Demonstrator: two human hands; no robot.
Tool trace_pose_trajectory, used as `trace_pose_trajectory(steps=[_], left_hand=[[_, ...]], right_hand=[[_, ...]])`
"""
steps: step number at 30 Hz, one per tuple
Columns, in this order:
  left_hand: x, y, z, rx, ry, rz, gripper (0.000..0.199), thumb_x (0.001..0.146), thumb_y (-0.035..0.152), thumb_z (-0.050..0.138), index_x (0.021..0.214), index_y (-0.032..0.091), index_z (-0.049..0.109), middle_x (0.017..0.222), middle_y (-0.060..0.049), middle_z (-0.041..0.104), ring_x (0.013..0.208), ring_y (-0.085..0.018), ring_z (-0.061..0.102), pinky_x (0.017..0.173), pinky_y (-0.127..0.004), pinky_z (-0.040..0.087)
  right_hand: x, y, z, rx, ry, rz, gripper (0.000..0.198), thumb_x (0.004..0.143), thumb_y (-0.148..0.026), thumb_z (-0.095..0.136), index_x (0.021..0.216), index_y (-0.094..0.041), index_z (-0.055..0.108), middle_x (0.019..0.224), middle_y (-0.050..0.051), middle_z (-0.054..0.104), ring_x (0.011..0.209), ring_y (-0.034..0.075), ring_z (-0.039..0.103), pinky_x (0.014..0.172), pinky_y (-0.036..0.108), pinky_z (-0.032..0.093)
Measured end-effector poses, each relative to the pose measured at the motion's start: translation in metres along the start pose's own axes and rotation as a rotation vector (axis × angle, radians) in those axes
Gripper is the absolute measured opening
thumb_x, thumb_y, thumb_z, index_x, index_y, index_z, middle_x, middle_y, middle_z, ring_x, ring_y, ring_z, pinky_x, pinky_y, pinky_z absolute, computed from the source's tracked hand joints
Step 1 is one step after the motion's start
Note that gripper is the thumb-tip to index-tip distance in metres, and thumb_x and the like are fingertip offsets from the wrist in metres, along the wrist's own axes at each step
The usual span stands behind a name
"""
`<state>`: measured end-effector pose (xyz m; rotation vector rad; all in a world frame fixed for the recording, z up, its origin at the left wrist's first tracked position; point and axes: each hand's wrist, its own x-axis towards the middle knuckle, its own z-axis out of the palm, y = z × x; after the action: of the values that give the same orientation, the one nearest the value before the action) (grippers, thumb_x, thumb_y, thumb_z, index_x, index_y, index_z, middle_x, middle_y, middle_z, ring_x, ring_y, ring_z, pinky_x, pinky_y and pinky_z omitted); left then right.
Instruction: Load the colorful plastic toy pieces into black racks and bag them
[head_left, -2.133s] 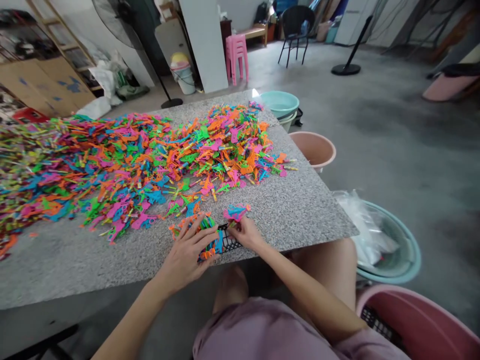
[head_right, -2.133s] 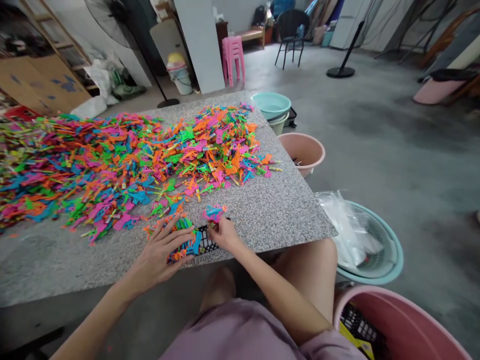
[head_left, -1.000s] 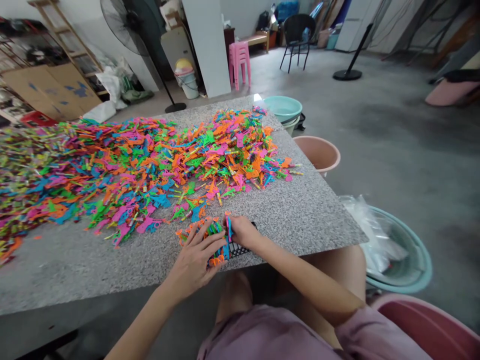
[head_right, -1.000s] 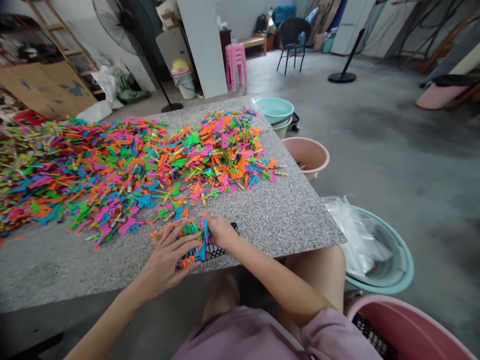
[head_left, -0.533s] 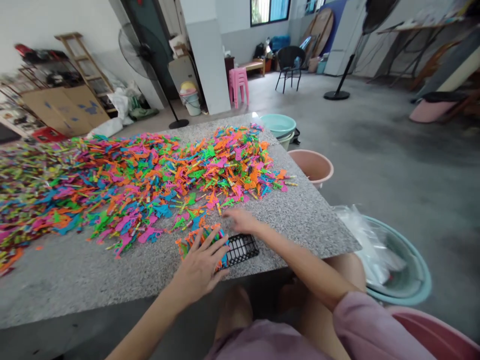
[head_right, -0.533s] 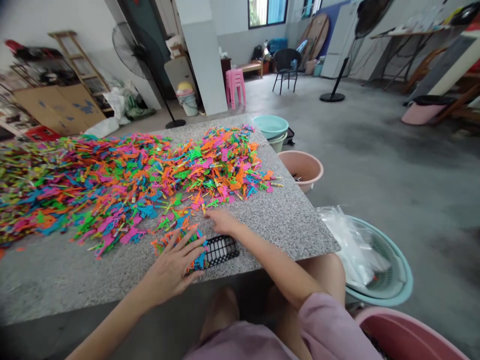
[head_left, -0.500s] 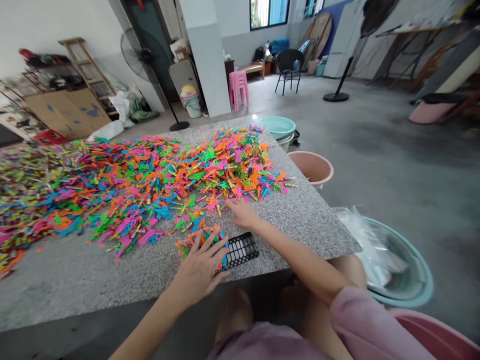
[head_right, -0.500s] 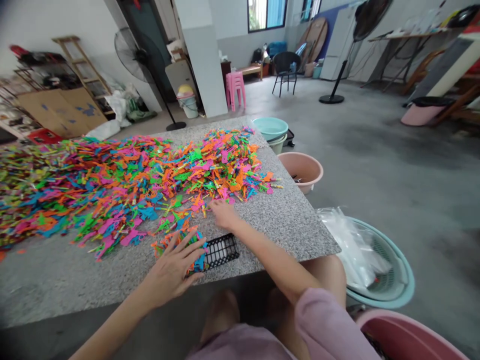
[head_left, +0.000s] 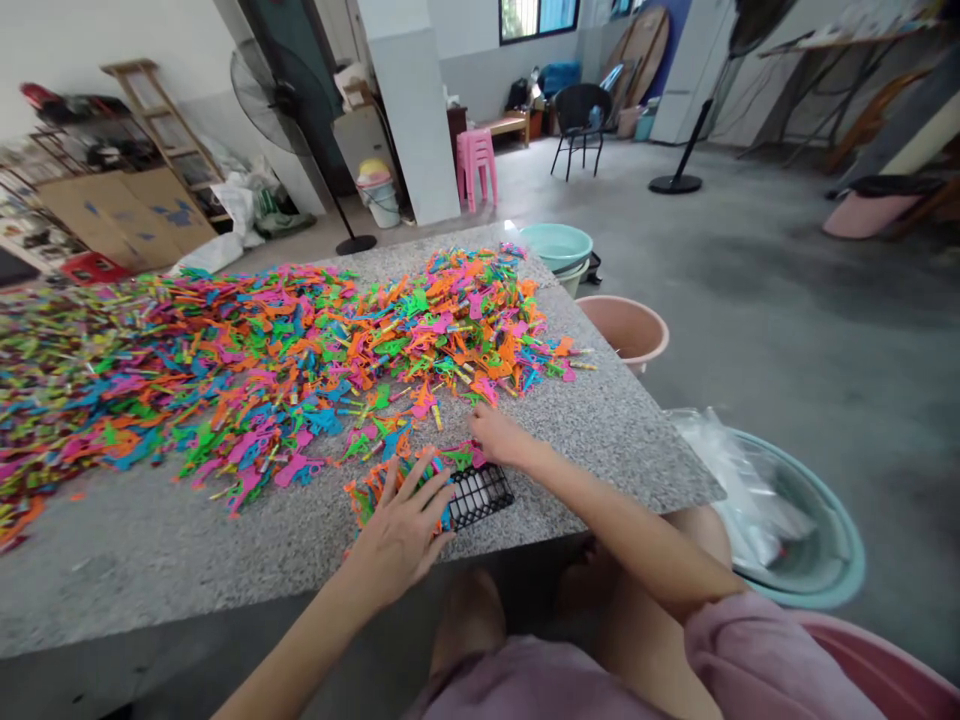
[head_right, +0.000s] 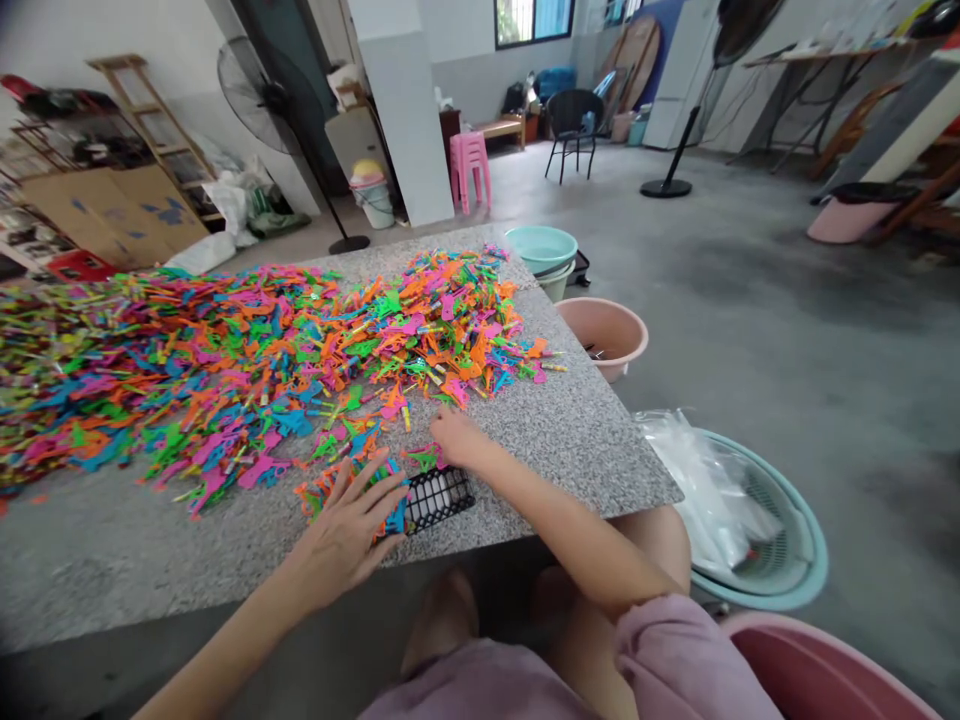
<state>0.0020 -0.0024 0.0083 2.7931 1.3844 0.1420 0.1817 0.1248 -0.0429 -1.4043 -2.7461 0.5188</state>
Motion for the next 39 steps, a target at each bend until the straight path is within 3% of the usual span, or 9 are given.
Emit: trace_pose_trajectory(steps=[6, 11, 15, 17, 19, 24, 29, 33, 39], left_hand=[[0.001, 0.001, -0.002, 0.001, -0.015, -0.014, 0.038, 0.09, 0.028, 0.061, 0.127, 0.018, 0.058, 0.14, -0.009, 0.056, 0.146, -0.035, 0.023, 0.119, -0.064, 0.008], [0.002, 0.002, -0.004, -0.015, -0.01, -0.023, 0.035, 0.092, 0.027, 0.058, 0.126, 0.017, 0.059, 0.139, -0.01, 0.056, 0.146, -0.035, 0.023, 0.119, -0.064, 0.008], [0.003, 0.002, -0.005, 0.001, -0.028, -0.009, 0.034, 0.091, 0.025, 0.059, 0.123, 0.014, 0.06, 0.139, -0.012, 0.056, 0.147, -0.036, 0.02, 0.118, -0.065, 0.008], [0.004, 0.002, -0.005, -0.006, -0.032, -0.007, 0.034, 0.091, 0.026, 0.058, 0.123, 0.013, 0.06, 0.139, -0.012, 0.056, 0.147, -0.036, 0.02, 0.118, -0.065, 0.009], [0.004, 0.002, -0.005, -0.011, -0.03, -0.01, 0.035, 0.092, 0.026, 0.058, 0.124, 0.013, 0.059, 0.139, -0.012, 0.056, 0.147, -0.035, 0.021, 0.118, -0.065, 0.01], [0.003, 0.001, -0.004, -0.001, -0.027, -0.015, 0.038, 0.09, 0.027, 0.06, 0.126, 0.014, 0.058, 0.139, -0.011, 0.056, 0.146, -0.036, 0.022, 0.118, -0.064, 0.011], [0.004, 0.001, -0.001, -0.006, -0.033, -0.024, 0.045, 0.09, 0.033, 0.062, 0.129, 0.013, 0.054, 0.139, -0.013, 0.055, 0.146, -0.036, 0.022, 0.118, -0.064, 0.011], [0.005, 0.001, 0.001, -0.016, 0.006, -0.049, 0.06, 0.091, 0.04, 0.06, 0.141, 0.013, 0.041, 0.142, -0.015, 0.052, 0.147, -0.035, 0.02, 0.117, -0.063, 0.014], [0.004, 0.002, 0.0, -0.029, -0.015, -0.047, 0.057, 0.09, 0.028, 0.061, 0.141, 0.013, 0.04, 0.14, -0.015, 0.053, 0.148, -0.034, 0.019, 0.118, -0.062, 0.013]], right_hand=[[-0.002, 0.007, 0.005, 0.006, 0.032, 0.091, 0.024, 0.085, -0.001, 0.049, 0.09, -0.011, 0.07, 0.122, 0.019, 0.057, 0.114, 0.029, 0.057, 0.086, 0.033, 0.05], [-0.015, 0.024, 0.008, 0.137, 0.144, 0.143, 0.02, 0.086, -0.003, 0.047, 0.095, -0.012, 0.063, 0.104, 0.015, 0.065, 0.095, 0.023, 0.063, 0.084, 0.032, 0.048], [-0.046, 0.02, 0.028, 0.669, 0.239, 0.235, 0.03, 0.078, -0.01, 0.06, 0.107, -0.016, 0.053, 0.081, 0.002, 0.065, 0.073, 0.017, 0.063, 0.071, 0.029, 0.051], [-0.066, 0.003, 0.049, 0.958, 0.221, 0.171, 0.039, 0.075, -0.012, 0.061, 0.111, -0.019, 0.05, 0.078, -0.002, 0.063, 0.066, 0.015, 0.062, 0.062, 0.025, 0.05], [-0.08, -0.018, 0.068, 1.072, 0.243, 0.119, 0.035, 0.075, -0.014, 0.061, 0.109, -0.019, 0.052, 0.077, -0.002, 0.064, 0.066, 0.014, 0.062, 0.06, 0.023, 0.049], [-0.08, -0.046, 0.078, 0.681, 0.182, 0.186, 0.004, 0.079, -0.018, 0.06, 0.079, -0.017, 0.064, 0.071, 0.003, 0.068, 0.068, 0.017, 0.064, 0.064, 0.024, 0.044], [-0.067, -0.055, 0.059, 0.334, 0.069, 0.172, 0.021, 0.08, -0.018, 0.06, 0.1, -0.016, 0.067, 0.092, 0.012, 0.073, 0.084, 0.022, 0.068, 0.07, 0.025, 0.044], [-0.065, -0.058, 0.048, 0.299, 0.02, 0.18, 0.021, 0.079, -0.021, 0.065, 0.099, -0.015, 0.067, 0.089, 0.012, 0.073, 0.081, 0.022, 0.068, 0.067, 0.025, 0.044], [-0.069, -0.046, 0.044, 0.4, 0.089, 0.221, 0.01, 0.082, -0.024, 0.065, 0.085, -0.017, 0.07, 0.082, 0.004, 0.073, 0.076, 0.016, 0.066, 0.067, 0.022, 0.043]])
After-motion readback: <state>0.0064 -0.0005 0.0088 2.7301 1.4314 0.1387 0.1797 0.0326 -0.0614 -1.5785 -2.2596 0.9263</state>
